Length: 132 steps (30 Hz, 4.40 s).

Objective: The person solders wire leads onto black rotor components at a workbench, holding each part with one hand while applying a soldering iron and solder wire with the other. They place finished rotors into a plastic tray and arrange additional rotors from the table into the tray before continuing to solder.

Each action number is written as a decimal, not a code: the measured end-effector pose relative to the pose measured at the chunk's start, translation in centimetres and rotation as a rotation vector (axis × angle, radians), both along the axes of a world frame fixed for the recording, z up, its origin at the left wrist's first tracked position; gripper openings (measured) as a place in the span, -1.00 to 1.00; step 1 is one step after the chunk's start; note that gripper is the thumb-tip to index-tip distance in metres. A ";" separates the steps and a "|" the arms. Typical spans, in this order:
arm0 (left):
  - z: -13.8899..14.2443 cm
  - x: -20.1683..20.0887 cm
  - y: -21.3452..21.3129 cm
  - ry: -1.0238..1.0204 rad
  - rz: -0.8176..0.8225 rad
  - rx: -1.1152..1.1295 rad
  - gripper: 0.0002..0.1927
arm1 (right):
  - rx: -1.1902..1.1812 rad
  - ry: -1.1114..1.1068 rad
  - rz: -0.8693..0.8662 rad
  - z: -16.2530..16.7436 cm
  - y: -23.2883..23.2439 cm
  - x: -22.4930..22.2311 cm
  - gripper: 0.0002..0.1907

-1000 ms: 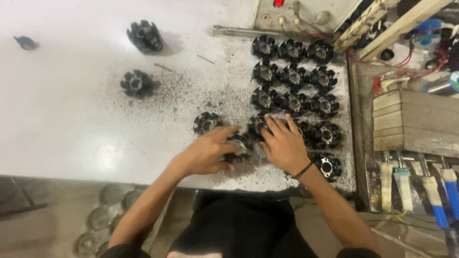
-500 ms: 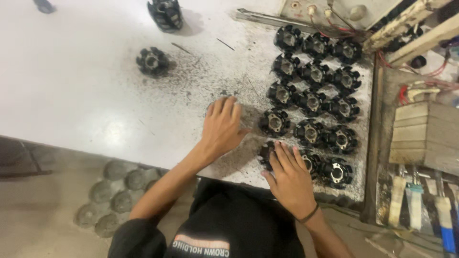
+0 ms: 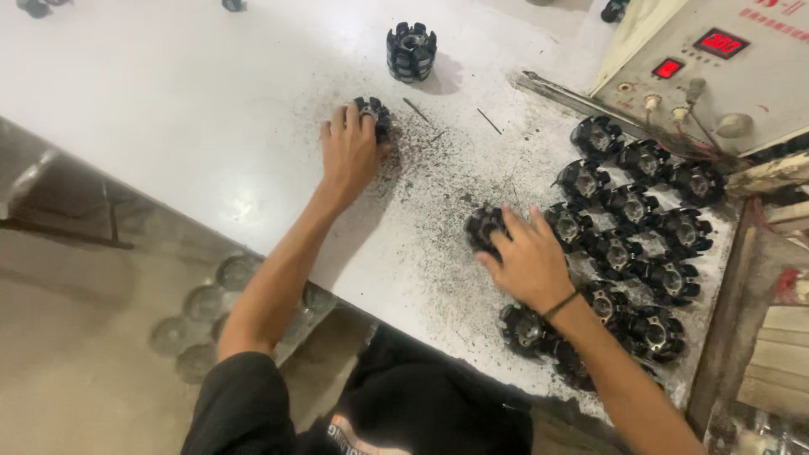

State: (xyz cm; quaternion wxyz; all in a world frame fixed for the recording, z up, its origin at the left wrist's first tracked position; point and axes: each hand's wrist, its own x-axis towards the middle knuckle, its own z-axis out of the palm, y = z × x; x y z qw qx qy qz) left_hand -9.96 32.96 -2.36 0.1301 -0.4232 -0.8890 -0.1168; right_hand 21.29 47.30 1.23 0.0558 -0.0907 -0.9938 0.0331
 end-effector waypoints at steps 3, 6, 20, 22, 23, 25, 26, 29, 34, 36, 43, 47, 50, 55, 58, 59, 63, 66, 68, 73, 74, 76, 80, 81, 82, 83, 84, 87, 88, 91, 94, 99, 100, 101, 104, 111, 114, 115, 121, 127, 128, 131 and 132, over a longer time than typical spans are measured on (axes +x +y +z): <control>-0.1 1.0 0.4 -0.118 -0.220 -0.088 -0.50 | 0.110 -0.036 -0.076 -0.5 5.7 -3.8 -0.61; 0.0 5.8 1.4 -0.225 -0.718 -0.101 -0.60 | 0.070 -0.024 -0.085 -0.8 10.1 -6.6 -0.59; -3.7 4.7 18.0 -0.480 -0.869 0.279 -0.48 | -0.099 0.117 -0.118 -0.6 5.7 -2.2 -0.55; -4.1 4.3 20.6 -0.484 -0.886 0.266 -0.52 | -0.116 0.124 -0.132 -0.8 7.0 -3.0 -0.55; -4.1 4.0 21.8 -0.501 -0.897 0.279 -0.53 | -0.089 0.135 -0.134 -0.9 7.4 -3.4 -0.56; -4.3 3.7 23.4 -0.508 -0.894 0.283 -0.55 | -0.038 0.145 -0.156 -0.9 8.0 -3.8 -0.57; -4.5 3.6 23.9 -0.499 -0.877 0.275 -0.56 | -0.015 0.142 -0.171 -0.9 8.2 -4.0 -0.58; -5.2 3.4 24.7 -0.510 -0.839 0.281 -0.59 | -0.008 0.069 -0.240 -0.9 8.8 -5.1 -0.60; -3.9 4.1 24.0 -0.456 -0.810 0.139 -0.51 | 0.050 0.038 -0.291 -0.5 9.3 -6.4 -0.58; -2.0 3.7 22.9 -0.442 -0.827 0.151 -0.40 | 0.124 0.022 -0.252 -0.1 8.6 -5.3 -0.55; 2.3 -7.1 14.4 -0.025 0.023 0.087 -0.22 | 0.040 0.145 -0.189 1.2 7.4 -0.4 -0.38; 1.6 -6.8 12.5 -0.038 -0.244 0.135 -0.44 | 0.060 0.134 -0.135 0.2 10.2 -2.9 -0.48; 2.7 -5.1 9.7 -0.146 -0.452 0.014 -0.56 | 0.008 0.086 -0.120 -0.9 11.1 -3.5 -0.52; 6.6 -1.1 6.1 -0.295 -0.808 0.056 -0.69 | -0.036 0.052 -0.092 -1.2 12.3 -4.0 -0.61; 6.7 5.1 6.4 -0.370 -1.089 0.005 -0.64 | -0.004 0.020 -0.106 -0.7 12.0 -4.3 -0.63; 6.3 7.1 6.4 -0.363 -1.169 -0.040 -0.60 | 0.024 0.003 -0.110 -0.5 11.4 -4.1 -0.64; 4.2 10.0 5.6 -0.278 -1.053 0.064 -0.51 | 0.048 0.036 -0.061 0.0 6.4 -1.2 -0.59; 2.9 7.0 4.4 -0.117 -0.623 0.264 -0.48 | -0.109 0.048 -0.016 0.4 2.9 1.4 -0.51; 2.5 4.4 4.6 -0.293 -0.325 0.106 -0.37 | -0.103 0.058 -0.032 0.6 1.4 1.8 -0.49; 3.1 5.2 4.5 -0.410 -0.419 0.171 -0.46 | -0.064 0.033 -0.114 1.1 1.9 -0.3 -0.47; 3.5 6.4 3.9 -0.409 -0.440 0.195 -0.47 | -0.034 0.012 -0.125 1.1 2.1 -0.6 -0.49; 4.1 9.2 1.9 -0.399 -0.645 0.150 -0.47 | 0.019 -0.033 -0.152 1.3 2.6 -1.0 -0.51; 3.6 14.6 -0.6 -0.491 -0.932 0.024 -0.40 | 0.154 -0.112 -0.144 1.4 2.2 -0.5 -0.57; 3.2 14.8 -0.6 -0.503 -0.960 -0.020 -0.36 | 0.226 -0.089 -0.130 1.4 1.6 -0.1 -0.55; 2.6 14.5 -0.2 -0.516 -0.952 0.053 -0.40 | 0.302 -0.060 -0.114 1.5 1.2 0.2 -0.51; 1.9 13.7 0.5 -0.524 -0.946 0.126 -0.44 | 0.232 0.012 -0.089 1.4 0.0 0.8 -0.56; 1.2 12.6 1.4 -0.532 -0.941 0.202 -0.48 | 0.163 0.081 -0.064 1.1 -1.3 1.6 -0.59; -0.3 7.8 4.6 -0.149 -0.493 0.221 -0.42 | -0.056 0.024 -0.028 0.6 -4.8 3.5 -0.46; -0.7 6.9 5.2 -0.069 -0.310 0.139 -0.31 | -0.057 0.047 -0.045 0.4 -5.4 3.8 -0.48; -0.6 5.5 5.0 -0.321 -0.351 0.136 -0.45 | -0.059 0.066 -0.102 0.2 -5.7 4.3 -0.54; 1.0 7.0 1.5 -0.561 -0.444 0.130 -0.56 | -0.079 0.052 -0.095 -0.1 -4.6 4.1 -0.57; 3.4 14.0 -6.4 -0.875 -0.942 0.130 -0.58 | -0.101 0.092 -0.069 -0.2 -3.8 4.1 -0.63; 3.4 15.7 -7.0 -0.884 -1.042 0.154 -0.57 | -0.146 0.109 -0.062 0.1 -4.1 4.4 -0.61; 3.2 16.7 -7.3 -0.855 -1.063 0.170 -0.58 | -0.188 0.125 -0.056 0.5 -4.4 4.7 -0.59; 2.1 17.8 -6.1 -0.811 -1.062 0.235 -0.62 | -0.024 0.152 -0.082 1.7 -7.2 6.7 -0.50; 0.8 15.4 -0.4 -0.652 -0.946 0.148 -0.62 | -0.173 0.229 -0.195 0.4 -13.8 8.4 -0.54; 0.6 15.6 0.2 -0.662 -0.943 0.202 -0.61 | -0.144 0.275 -0.239 0.0 -13.8 7.5 -0.53; 0.5 15.7 0.3 -0.654 -0.950 0.202 -0.62 | -0.137 0.281 -0.255 0.1 -13.8 7.1 -0.53; 0.7 15.8 -0.4 -0.697 -0.919 0.220 -0.56 | -0.140 0.321 -0.241 2.5 -14.4 8.4 -0.52; 2.9 18.6 -3.2 -0.871 -0.896 0.463 -0.47 | -0.447 0.379 -0.474 0.6 -15.7 20.8 -0.82; 3.3 19.7 -3.9 -0.951 -0.885 0.509 -0.52 | -0.515 0.386 -0.561 -0.6 -16.3 23.0 -0.86; 3.4 24.6 -5.0 -1.133 -0.975 0.361 -0.66 | -0.559 0.443 -1.120 -4.5 -17.4 28.4 -0.85; 3.4 26.4 -5.2 -1.162 -1.090 0.311 -0.69 | -0.538 0.500 -1.288 -5.9 -17.3 29.5 -0.83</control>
